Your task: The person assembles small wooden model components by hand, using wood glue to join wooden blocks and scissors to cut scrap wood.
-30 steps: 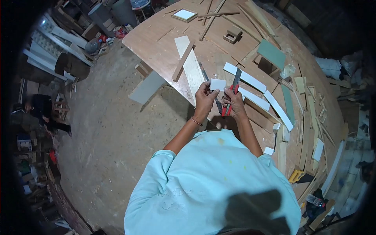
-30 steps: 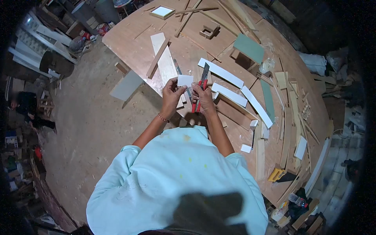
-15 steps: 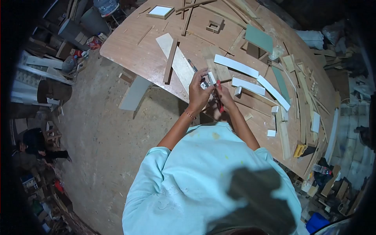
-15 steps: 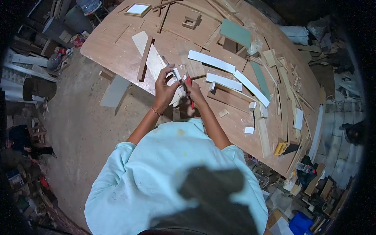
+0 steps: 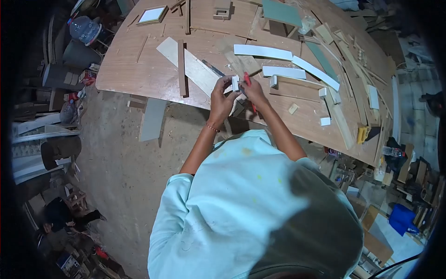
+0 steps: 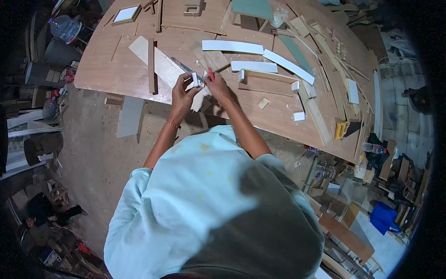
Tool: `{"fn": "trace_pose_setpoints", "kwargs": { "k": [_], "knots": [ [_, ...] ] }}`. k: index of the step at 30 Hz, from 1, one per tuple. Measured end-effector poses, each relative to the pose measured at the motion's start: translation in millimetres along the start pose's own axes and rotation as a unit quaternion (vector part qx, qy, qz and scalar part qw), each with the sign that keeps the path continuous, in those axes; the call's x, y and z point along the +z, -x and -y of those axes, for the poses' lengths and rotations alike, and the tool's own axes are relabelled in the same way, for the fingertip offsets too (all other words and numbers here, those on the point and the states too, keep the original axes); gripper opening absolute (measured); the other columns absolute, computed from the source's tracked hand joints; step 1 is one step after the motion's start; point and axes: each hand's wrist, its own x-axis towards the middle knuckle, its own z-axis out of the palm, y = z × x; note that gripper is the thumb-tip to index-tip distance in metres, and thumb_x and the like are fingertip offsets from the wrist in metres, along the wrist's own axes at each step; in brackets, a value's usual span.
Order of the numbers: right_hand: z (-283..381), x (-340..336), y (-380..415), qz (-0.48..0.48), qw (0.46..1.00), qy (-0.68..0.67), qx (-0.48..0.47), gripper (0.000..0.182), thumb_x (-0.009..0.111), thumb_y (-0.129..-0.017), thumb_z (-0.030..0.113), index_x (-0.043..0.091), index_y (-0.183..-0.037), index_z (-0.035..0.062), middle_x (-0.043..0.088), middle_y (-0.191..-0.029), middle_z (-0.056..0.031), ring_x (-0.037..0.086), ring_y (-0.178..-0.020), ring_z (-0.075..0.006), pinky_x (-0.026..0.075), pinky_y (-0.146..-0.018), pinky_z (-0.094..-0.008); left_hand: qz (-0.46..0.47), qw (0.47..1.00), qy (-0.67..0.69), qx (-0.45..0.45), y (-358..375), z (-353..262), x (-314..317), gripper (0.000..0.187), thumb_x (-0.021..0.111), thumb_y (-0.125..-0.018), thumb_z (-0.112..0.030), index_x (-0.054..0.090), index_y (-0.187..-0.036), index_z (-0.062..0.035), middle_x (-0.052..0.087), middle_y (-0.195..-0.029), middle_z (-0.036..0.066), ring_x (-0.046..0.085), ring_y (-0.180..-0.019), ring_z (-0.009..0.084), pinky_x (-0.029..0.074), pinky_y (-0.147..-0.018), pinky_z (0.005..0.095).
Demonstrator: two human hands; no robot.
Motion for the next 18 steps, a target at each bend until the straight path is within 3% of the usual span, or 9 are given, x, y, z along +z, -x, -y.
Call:
{"fn": "trace_pose_setpoints", "kwargs": {
  "k": [1,2,4,5,9,11,18],
  "knots": [
    [48,-23,21,0.059,0.988,-0.103,0.096,0.028,0.060,-0.072,0.028,0.053,-0.079,0.0016,0.052,-0.060,-0.0040,0.048,-0.047,-0.0131,0.038,-0.043,-0.0260,0.020,1.000,0.010,-0.008,0,-1,0,0.043,0.058,-0.065,0.007,0.044,-0.105,0.0001,0.047,-0.103,0.009,0.047,-0.097,0.0174,0.044,-0.080,0.0277],
    [60,-32,26,0.060,0.988,-0.103,0.099,0.028,0.060,-0.072,0.028,0.053,-0.079,0.0016,0.052,-0.060,-0.0040,0.048,-0.047,-0.0131,0.038,-0.043,-0.0260,0.019,1.000,0.010,-0.011,1,-2,-2,0.043,0.058,-0.065,0.007,0.044,-0.105,0.0001,0.047,-0.103,0.009,0.047,-0.097,0.0174,0.044,-0.080,0.0277],
    [78,-43,32,0.113,0.950,-0.284,0.056,0.025,0.060,-0.074,0.028,0.053,-0.072,0.0043,0.045,-0.054,0.0026,0.041,-0.042,-0.0038,0.030,-0.038,-0.0181,0.037,0.996,-0.069,0.048,0,-15,-3,0.044,0.059,-0.064,0.006,0.045,-0.105,-0.0020,0.046,-0.103,0.008,0.046,-0.097,0.0173,0.045,-0.079,0.0275],
    [90,-46,37,0.097,0.946,-0.306,0.043,0.023,0.060,-0.074,0.027,0.052,-0.067,0.0068,0.045,-0.053,0.0032,0.040,-0.043,-0.0031,0.027,-0.037,-0.0172,0.036,0.997,-0.071,0.021,2,-27,-1,0.043,0.060,-0.064,0.006,0.047,-0.104,-0.0039,0.044,-0.101,0.007,0.046,-0.097,0.0170,0.045,-0.078,0.0266],
    [93,-49,40,0.090,0.970,-0.227,0.006,0.024,0.061,-0.074,0.027,0.054,-0.071,0.0039,0.047,-0.054,0.0017,0.043,-0.045,-0.0043,0.031,-0.039,-0.0174,0.032,0.982,-0.178,0.057,0,-29,-2,0.044,0.062,-0.063,0.004,0.049,-0.103,-0.0044,0.043,-0.098,0.008,0.047,-0.091,0.0171,0.046,-0.072,0.0259],
    [93,-44,43,0.045,0.978,-0.199,-0.049,0.028,0.063,-0.072,0.027,0.057,-0.075,0.0001,0.052,-0.056,-0.0022,0.047,-0.048,-0.0077,0.038,-0.043,-0.0209,0.006,0.959,-0.258,0.114,0,-29,-2,0.047,0.064,-0.060,0.003,0.048,-0.104,-0.0044,0.043,-0.096,0.010,0.046,-0.086,0.0193,0.044,-0.069,0.0291],
    [116,-48,56,-0.059,0.991,-0.008,-0.120,0.025,0.064,-0.070,0.023,0.060,-0.076,-0.0010,0.059,-0.063,-0.0101,0.054,-0.053,-0.0162,0.043,-0.053,-0.0290,-0.054,0.923,-0.332,0.185,3,-32,4,0.048,0.065,-0.059,-0.001,0.044,-0.102,-0.0021,0.042,-0.095,0.014,0.042,-0.089,0.0283,0.037,-0.076,0.0359]
  ]
}}
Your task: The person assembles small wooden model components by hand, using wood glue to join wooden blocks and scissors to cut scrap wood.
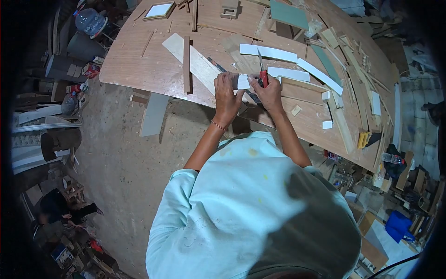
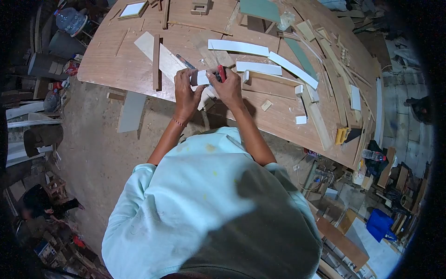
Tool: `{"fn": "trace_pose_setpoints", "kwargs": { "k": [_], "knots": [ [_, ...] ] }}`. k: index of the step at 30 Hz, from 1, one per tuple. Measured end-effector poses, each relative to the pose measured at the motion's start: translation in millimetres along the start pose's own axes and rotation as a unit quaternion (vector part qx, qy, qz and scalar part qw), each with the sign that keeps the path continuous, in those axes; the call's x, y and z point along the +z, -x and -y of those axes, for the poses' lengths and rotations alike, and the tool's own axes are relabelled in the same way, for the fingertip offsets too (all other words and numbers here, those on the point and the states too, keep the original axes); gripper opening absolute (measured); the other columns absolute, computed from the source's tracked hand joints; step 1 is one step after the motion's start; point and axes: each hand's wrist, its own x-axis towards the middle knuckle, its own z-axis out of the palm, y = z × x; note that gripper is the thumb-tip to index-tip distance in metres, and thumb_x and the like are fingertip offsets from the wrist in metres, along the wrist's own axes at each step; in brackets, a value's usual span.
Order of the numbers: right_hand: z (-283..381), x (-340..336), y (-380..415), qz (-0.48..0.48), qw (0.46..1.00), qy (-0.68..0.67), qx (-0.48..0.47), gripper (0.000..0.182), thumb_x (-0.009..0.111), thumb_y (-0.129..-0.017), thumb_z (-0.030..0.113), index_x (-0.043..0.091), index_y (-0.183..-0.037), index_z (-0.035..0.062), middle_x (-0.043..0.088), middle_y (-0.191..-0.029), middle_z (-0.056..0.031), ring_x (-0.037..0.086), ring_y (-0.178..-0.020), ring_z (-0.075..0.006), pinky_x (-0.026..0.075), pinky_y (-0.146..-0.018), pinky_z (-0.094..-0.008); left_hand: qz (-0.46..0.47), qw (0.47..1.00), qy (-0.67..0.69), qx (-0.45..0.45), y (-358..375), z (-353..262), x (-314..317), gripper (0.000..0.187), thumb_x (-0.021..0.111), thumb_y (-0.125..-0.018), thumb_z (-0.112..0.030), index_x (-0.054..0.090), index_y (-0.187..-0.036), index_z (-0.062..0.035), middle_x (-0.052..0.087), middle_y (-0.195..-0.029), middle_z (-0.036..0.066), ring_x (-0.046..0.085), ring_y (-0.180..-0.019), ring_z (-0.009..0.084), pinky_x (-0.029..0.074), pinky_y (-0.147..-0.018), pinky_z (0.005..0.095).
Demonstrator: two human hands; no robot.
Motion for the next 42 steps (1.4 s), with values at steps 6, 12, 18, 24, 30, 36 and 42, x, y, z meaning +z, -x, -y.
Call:
{"fn": "trace_pose_setpoints", "kwargs": {
  "k": [6,12,18,24,30,36,42],
  "knots": [
    [9,4,2,-0.037,0.996,0.067,-0.044,0.019,0.064,-0.067,0.018,0.059,-0.073,0.0007,0.056,-0.061,-0.0128,0.054,-0.053,-0.0212,0.042,-0.052,-0.0306,-0.026,0.998,-0.042,0.032,0,-7,-1,0.046,0.064,-0.058,-0.001,0.044,-0.100,-0.0014,0.042,-0.095,0.017,0.040,-0.091,0.0313,0.035,-0.078,0.0377],
    [17,5,4,-0.049,0.993,0.096,-0.056,0.020,0.063,-0.067,0.015,0.051,-0.065,-0.0014,0.050,-0.058,-0.0140,0.050,-0.053,-0.0269,0.039,-0.051,-0.0331,-0.055,0.994,-0.067,0.072,2,-6,3,0.049,0.065,-0.054,0.004,0.044,-0.098,-0.0022,0.043,-0.096,0.016,0.041,-0.090,0.0317,0.037,-0.076,0.0379],
    [17,5,6,-0.059,0.985,0.124,-0.100,0.021,0.062,-0.067,0.015,0.051,-0.066,-0.0022,0.050,-0.061,-0.0142,0.050,-0.054,-0.0278,0.040,-0.053,-0.0338,-0.070,0.993,-0.067,0.075,3,-5,6,0.048,0.065,-0.054,0.005,0.044,-0.098,-0.0023,0.043,-0.095,0.016,0.042,-0.089,0.0317,0.038,-0.075,0.0381],
    [17,4,8,-0.050,0.983,0.135,-0.111,0.018,0.061,-0.067,0.015,0.052,-0.069,-0.0014,0.051,-0.064,-0.0146,0.052,-0.057,-0.0290,0.041,-0.054,-0.0352,-0.056,0.994,-0.063,0.071,1,-7,6,0.045,0.064,-0.055,0.004,0.045,-0.096,-0.0009,0.043,-0.094,0.016,0.042,-0.087,0.0319,0.038,-0.074,0.0374],
    [10,9,14,-0.010,0.995,0.067,-0.072,0.020,0.060,-0.067,0.016,0.053,-0.073,-0.0011,0.053,-0.066,-0.0163,0.054,-0.061,-0.0295,0.042,-0.056,-0.0349,-0.083,0.994,-0.059,0.038,-4,3,3,0.043,0.066,-0.057,0.000,0.047,-0.095,0.0003,0.043,-0.088,0.013,0.043,-0.082,0.0275,0.039,-0.070,0.0340],
    [-3,1,9,-0.025,0.991,0.129,-0.010,0.022,0.061,-0.067,0.018,0.055,-0.076,-0.0007,0.054,-0.061,-0.0149,0.053,-0.055,-0.0279,0.042,-0.054,-0.0338,-0.094,0.995,0.034,-0.006,-1,6,6,0.041,0.069,-0.059,-0.005,0.047,-0.093,0.0001,0.043,-0.082,0.010,0.043,-0.071,0.0191,0.040,-0.060,0.0279],
    [-2,4,10,-0.062,0.997,0.022,-0.037,0.022,0.061,-0.068,0.020,0.058,-0.074,-0.0005,0.055,-0.059,-0.0127,0.053,-0.053,-0.0219,0.042,-0.053,-0.0325,-0.082,0.994,0.066,-0.033,1,0,5,0.043,0.067,-0.056,-0.002,0.044,-0.093,-0.0002,0.042,-0.083,0.012,0.042,-0.075,0.0242,0.038,-0.063,0.0307]
  ]
}}
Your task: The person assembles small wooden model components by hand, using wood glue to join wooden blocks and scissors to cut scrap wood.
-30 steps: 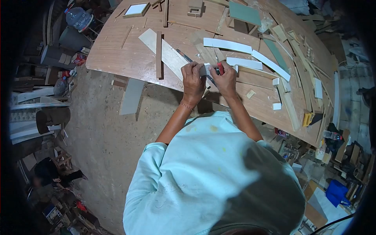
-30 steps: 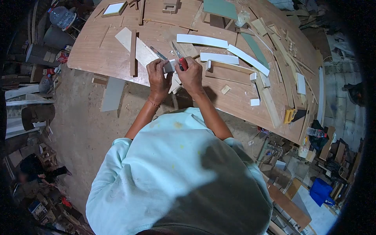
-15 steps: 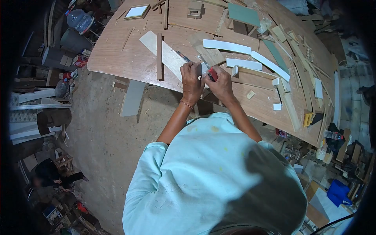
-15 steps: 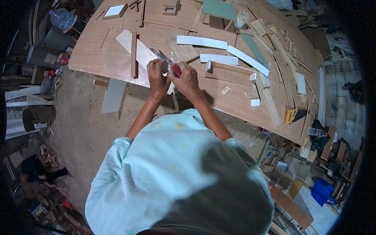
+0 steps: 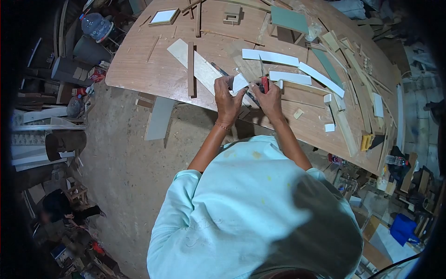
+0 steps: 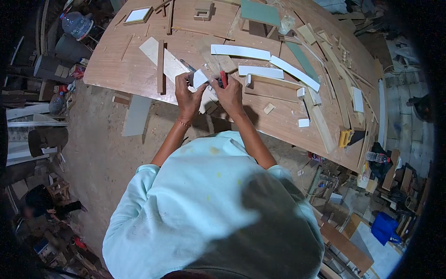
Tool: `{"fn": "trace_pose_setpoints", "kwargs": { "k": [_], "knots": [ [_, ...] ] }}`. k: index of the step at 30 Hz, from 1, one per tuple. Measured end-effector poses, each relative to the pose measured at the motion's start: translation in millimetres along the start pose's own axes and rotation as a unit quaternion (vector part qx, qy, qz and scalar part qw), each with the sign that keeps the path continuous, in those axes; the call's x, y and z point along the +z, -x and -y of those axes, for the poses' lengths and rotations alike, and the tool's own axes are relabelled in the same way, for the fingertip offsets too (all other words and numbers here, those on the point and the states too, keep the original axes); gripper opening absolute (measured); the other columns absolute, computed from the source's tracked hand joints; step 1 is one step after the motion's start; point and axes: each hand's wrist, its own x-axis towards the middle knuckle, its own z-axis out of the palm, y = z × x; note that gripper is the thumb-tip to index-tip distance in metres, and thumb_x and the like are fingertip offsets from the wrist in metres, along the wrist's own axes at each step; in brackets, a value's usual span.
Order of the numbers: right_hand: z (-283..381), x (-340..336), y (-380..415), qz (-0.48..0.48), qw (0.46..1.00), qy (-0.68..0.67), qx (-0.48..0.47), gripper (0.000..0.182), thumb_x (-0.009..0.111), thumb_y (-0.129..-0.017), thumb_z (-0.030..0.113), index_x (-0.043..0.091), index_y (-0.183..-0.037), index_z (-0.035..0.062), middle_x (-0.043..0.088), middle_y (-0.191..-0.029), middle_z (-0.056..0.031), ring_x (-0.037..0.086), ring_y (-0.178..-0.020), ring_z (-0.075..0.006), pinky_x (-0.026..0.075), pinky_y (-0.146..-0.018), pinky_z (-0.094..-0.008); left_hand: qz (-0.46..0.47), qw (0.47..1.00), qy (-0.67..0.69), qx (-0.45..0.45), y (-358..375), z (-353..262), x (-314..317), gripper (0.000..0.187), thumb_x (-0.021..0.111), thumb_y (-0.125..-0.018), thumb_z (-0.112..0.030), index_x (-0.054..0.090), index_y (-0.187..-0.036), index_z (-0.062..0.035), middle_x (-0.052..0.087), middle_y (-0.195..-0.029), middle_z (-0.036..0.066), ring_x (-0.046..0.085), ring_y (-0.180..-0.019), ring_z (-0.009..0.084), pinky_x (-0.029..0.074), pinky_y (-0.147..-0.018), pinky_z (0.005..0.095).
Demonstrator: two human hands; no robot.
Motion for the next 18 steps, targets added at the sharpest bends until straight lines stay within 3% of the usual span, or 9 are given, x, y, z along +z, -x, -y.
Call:
{"fn": "trace_pose_setpoints", "kwargs": {
  "k": [4,6,8,10,11,12,14,17,18],
  "knots": [
    [-8,4,3,0.054,0.985,-0.125,0.101,0.020,0.060,-0.070,0.019,0.056,-0.070,-0.0007,0.054,-0.057,-0.0119,0.053,-0.053,-0.0207,0.042,-0.053,-0.0323,0.019,1.000,-0.007,-0.005,5,6,-1,0.042,0.068,-0.059,-0.004,0.044,-0.092,0.0004,0.044,-0.087,0.012,0.045,-0.080,0.0233,0.041,-0.069,0.0309],
    [-27,24,2,-0.019,0.989,-0.147,0.023,0.023,0.060,-0.068,0.021,0.054,-0.068,-0.0009,0.054,-0.056,-0.0132,0.055,-0.054,-0.0221,0.042,-0.053,-0.0332,0.043,0.996,0.064,-0.055,8,9,4,0.041,0.069,-0.061,-0.006,0.044,-0.092,0.0006,0.045,-0.088,0.011,0.049,-0.083,0.0221,0.043,-0.072,0.0297],
    [-12,4,2,0.024,0.996,0.077,0.033,0.027,0.061,-0.066,0.024,0.052,-0.067,-0.0019,0.054,-0.057,-0.0151,0.056,-0.055,-0.0234,0.043,-0.053,-0.0336,0.063,0.997,-0.025,-0.020,9,8,8,0.037,0.070,-0.058,-0.005,0.047,-0.088,0.0004,0.047,-0.081,0.011,0.048,-0.071,0.0220,0.042,-0.059,0.0282],
    [-25,9,2,0.050,0.994,0.001,0.097,0.031,0.062,-0.064,0.026,0.052,-0.065,-0.0029,0.054,-0.058,-0.0170,0.057,-0.058,-0.0257,0.043,-0.052,-0.0345,0.061,0.998,-0.023,0.018,13,12,9,0.038,0.070,-0.059,-0.007,0.049,-0.090,-0.0005,0.047,-0.077,0.010,0.046,-0.067,0.0208,0.040,-0.054,0.0291],
    [-34,8,5,0.051,0.993,0.008,0.102,0.025,0.061,-0.067,0.023,0.057,-0.071,-0.0012,0.054,-0.053,-0.0102,0.056,-0.051,-0.0185,0.042,-0.050,-0.0297,0.080,0.996,-0.033,-0.001,17,15,10,0.038,0.069,-0.060,-0.009,0.050,-0.092,-0.0006,0.047,-0.077,0.010,0.046,-0.067,0.0208,0.040,-0.055,0.0297],
    [-37,4,6,0.083,0.985,0.003,0.153,0.025,0.060,-0.067,0.023,0.057,-0.072,-0.0007,0.054,-0.052,-0.0119,0.057,-0.052,-0.0184,0.043,-0.050,-0.0297,0.099,0.994,-0.037,-0.018,22,19,15,0.039,0.069,-0.061,-0.011,0.050,-0.093,-0.0007,0.047,-0.077,0.010,0.046,-0.066,0.0209,0.041,-0.056,0.0303],
    [-56,-4,16,0.105,0.974,0.065,0.192,0.035,0.059,-0.068,0.034,0.056,-0.078,0.0001,0.056,-0.060,-0.0164,0.058,-0.059,-0.0229,0.044,-0.054,-0.0333,0.147,0.986,-0.029,-0.076,39,45,34,0.036,0.066,-0.065,-0.014,0.052,-0.095,0.0005,0.050,-0.077,0.011,0.049,-0.066,0.0214,0.042,-0.059,0.0305],
    [-79,-11,26,0.079,0.969,0.151,0.177,0.049,0.054,-0.070,0.047,0.055,-0.083,0.0003,0.057,-0.071,-0.0200,0.058,-0.071,-0.0292,0.043,-0.061,-0.0376,0.214,0.949,0.098,-0.209,48,47,47,0.028,0.056,-0.074,-0.012,0.053,-0.097,0.0023,0.056,-0.084,0.015,0.055,-0.076,0.0204,0.044,-0.069,0.0298],
    [-70,-26,27,0.162,0.932,0.203,0.251,0.056,0.046,-0.073,0.054,0.053,-0.087,0.0003,0.057,-0.079,-0.0209,0.055,-0.078,-0.0341,0.041,-0.067,-0.0404,0.241,0.927,0.129,-0.255,55,64,57,0.028,0.050,-0.078,-0.013,0.052,-0.099,0.0040,0.057,-0.088,0.018,0.056,-0.079,0.0238,0.043,-0.071,0.0328]
  ]
}}
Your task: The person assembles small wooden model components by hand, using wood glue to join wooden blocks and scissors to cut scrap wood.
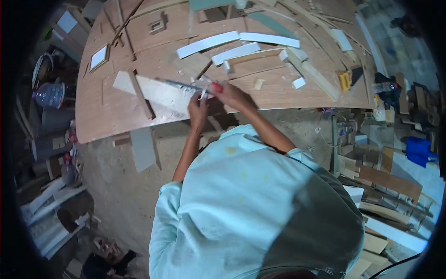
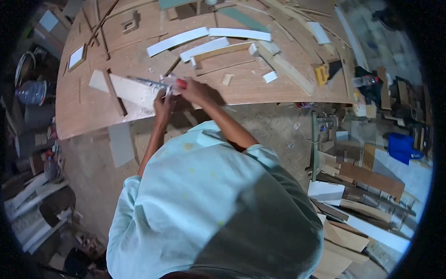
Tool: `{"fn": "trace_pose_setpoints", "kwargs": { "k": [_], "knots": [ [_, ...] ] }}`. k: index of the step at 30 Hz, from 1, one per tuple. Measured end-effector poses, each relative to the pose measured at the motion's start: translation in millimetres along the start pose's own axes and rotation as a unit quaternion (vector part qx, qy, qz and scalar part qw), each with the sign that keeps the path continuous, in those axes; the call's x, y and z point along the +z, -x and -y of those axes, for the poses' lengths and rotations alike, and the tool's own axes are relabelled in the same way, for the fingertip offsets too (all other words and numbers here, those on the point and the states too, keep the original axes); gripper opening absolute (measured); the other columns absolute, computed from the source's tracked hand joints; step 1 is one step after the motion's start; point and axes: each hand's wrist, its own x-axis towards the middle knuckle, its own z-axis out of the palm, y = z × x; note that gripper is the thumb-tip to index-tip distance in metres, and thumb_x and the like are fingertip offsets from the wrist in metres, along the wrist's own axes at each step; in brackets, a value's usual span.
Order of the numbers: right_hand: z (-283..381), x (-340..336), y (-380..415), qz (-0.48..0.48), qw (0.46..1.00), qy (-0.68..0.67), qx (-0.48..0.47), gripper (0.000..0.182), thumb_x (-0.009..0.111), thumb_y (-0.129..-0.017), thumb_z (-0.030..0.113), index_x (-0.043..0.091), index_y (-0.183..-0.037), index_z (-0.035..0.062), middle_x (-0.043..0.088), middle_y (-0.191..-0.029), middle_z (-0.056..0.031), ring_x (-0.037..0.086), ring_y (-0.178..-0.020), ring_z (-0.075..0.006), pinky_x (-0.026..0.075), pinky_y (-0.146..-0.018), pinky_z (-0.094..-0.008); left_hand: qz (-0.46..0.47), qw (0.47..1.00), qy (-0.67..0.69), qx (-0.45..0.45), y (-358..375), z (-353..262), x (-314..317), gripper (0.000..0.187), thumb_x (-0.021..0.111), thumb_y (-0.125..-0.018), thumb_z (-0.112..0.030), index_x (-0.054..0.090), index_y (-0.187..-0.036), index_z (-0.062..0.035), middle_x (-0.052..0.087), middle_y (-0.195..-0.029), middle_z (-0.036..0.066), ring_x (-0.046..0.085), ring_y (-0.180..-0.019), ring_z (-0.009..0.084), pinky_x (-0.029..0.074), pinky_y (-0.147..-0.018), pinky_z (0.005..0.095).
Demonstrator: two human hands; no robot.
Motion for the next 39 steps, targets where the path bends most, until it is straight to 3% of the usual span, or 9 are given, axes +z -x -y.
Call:
{"fn": "trace_pose_setpoints", "kwargs": {
  "k": [2,5,9,21,22,24,30,34,39],
  "knots": [
    [-26,16,-14,0.039,0.998,-0.041,-0.012,0.042,0.045,-0.079,0.040,0.049,-0.093,0.0007,0.056,-0.081,-0.0226,0.054,-0.078,-0.0368,0.041,-0.068,-0.0421,-0.070,0.992,-0.091,0.047,-10,36,14,0.031,0.046,-0.079,-0.016,0.051,-0.097,0.0089,0.056,-0.090,0.024,0.056,-0.080,0.0328,0.041,-0.073,0.0357],
    [-41,22,-14,-0.048,0.995,0.026,-0.083,0.036,0.059,-0.068,0.019,0.047,-0.097,0.0014,0.053,-0.088,-0.0220,0.053,-0.083,-0.0345,0.041,-0.071,-0.0430,-0.013,1.000,0.009,0.016,-8,20,23,0.024,0.047,-0.080,-0.013,0.052,-0.094,0.0056,0.058,-0.079,0.020,0.056,-0.072,0.0245,0.042,-0.066,0.0314],
    [-43,20,-11,-0.086,0.984,0.107,-0.111,0.041,0.060,-0.067,0.017,0.047,-0.102,0.0016,0.049,-0.098,-0.0209,0.051,-0.087,-0.0359,0.041,-0.073,-0.0421,0.009,0.996,0.087,0.001,-5,17,30,0.015,0.045,-0.082,-0.009,0.051,-0.091,0.0007,0.054,-0.075,0.002,0.047,-0.065,0.0079,0.040,-0.057,0.0219],
    [-63,21,-40,-0.186,0.928,0.175,-0.273,0.025,0.051,-0.072,0.010,0.052,-0.096,0.0016,0.050,-0.092,-0.0189,0.049,-0.088,-0.0333,0.041,-0.074,-0.0396,-0.068,0.991,0.093,-0.071,-3,15,34,0.010,0.050,-0.080,-0.010,0.053,-0.082,-0.0005,0.053,-0.071,0.001,0.047,-0.061,0.0070,0.037,-0.050,0.0205],
    [-49,13,-40,-0.061,0.969,0.169,-0.172,0.023,0.052,-0.072,0.011,0.053,-0.093,0.0016,0.051,-0.091,-0.0180,0.050,-0.087,-0.0321,0.041,-0.074,-0.0392,-0.101,0.993,0.025,-0.058,-5,30,26,0.010,0.051,-0.079,-0.010,0.053,-0.081,-0.0004,0.053,-0.071,0.002,0.048,-0.062,0.0074,0.037,-0.049,0.0203],
    [-34,10,-33,-0.136,0.954,0.102,-0.245,0.020,0.051,-0.074,0.014,0.055,-0.089,0.0018,0.052,-0.089,-0.0171,0.051,-0.084,-0.0317,0.041,-0.073,-0.0390,-0.141,0.988,0.052,-0.025,-5,36,26,0.020,0.056,-0.071,-0.009,0.053,-0.086,0.0044,0.057,-0.073,0.011,0.052,-0.068,0.0165,0.042,-0.062,0.0305],
    [-32,18,-45,-0.102,0.946,0.038,-0.306,0.017,0.050,-0.074,0.012,0.054,-0.087,0.0015,0.051,-0.087,-0.0158,0.052,-0.078,-0.0323,0.043,-0.067,-0.0386,-0.178,0.970,0.150,-0.075,-5,16,30,0.014,0.052,-0.077,-0.007,0.051,-0.087,0.0029,0.055,-0.075,0.007,0.053,-0.063,0.0114,0.046,-0.054,0.0245],
    [2,-2,-38,-0.054,0.931,0.078,-0.352,0.019,0.050,-0.073,0.011,0.053,-0.087,-0.0006,0.050,-0.089,-0.0157,0.053,-0.076,-0.0329,0.045,-0.065,-0.0384,-0.240,0.969,-0.054,0.007,-22,57,28,0.014,0.052,-0.078,-0.011,0.052,-0.086,0.0001,0.055,-0.074,0.005,0.050,-0.060,0.0098,0.042,-0.050,0.0237],
    [1,-8,-55,-0.131,0.917,-0.061,-0.372,0.017,0.051,-0.072,0.011,0.054,-0.082,-0.0026,0.051,-0.086,-0.0150,0.053,-0.077,-0.0298,0.044,-0.068,-0.0355,-0.133,0.962,0.218,-0.097,-24,-31,36,0.012,0.050,-0.081,-0.014,0.048,-0.089,-0.0048,0.052,-0.068,0.003,0.050,-0.056,0.0097,0.039,-0.044,0.0205]
  ]
}}
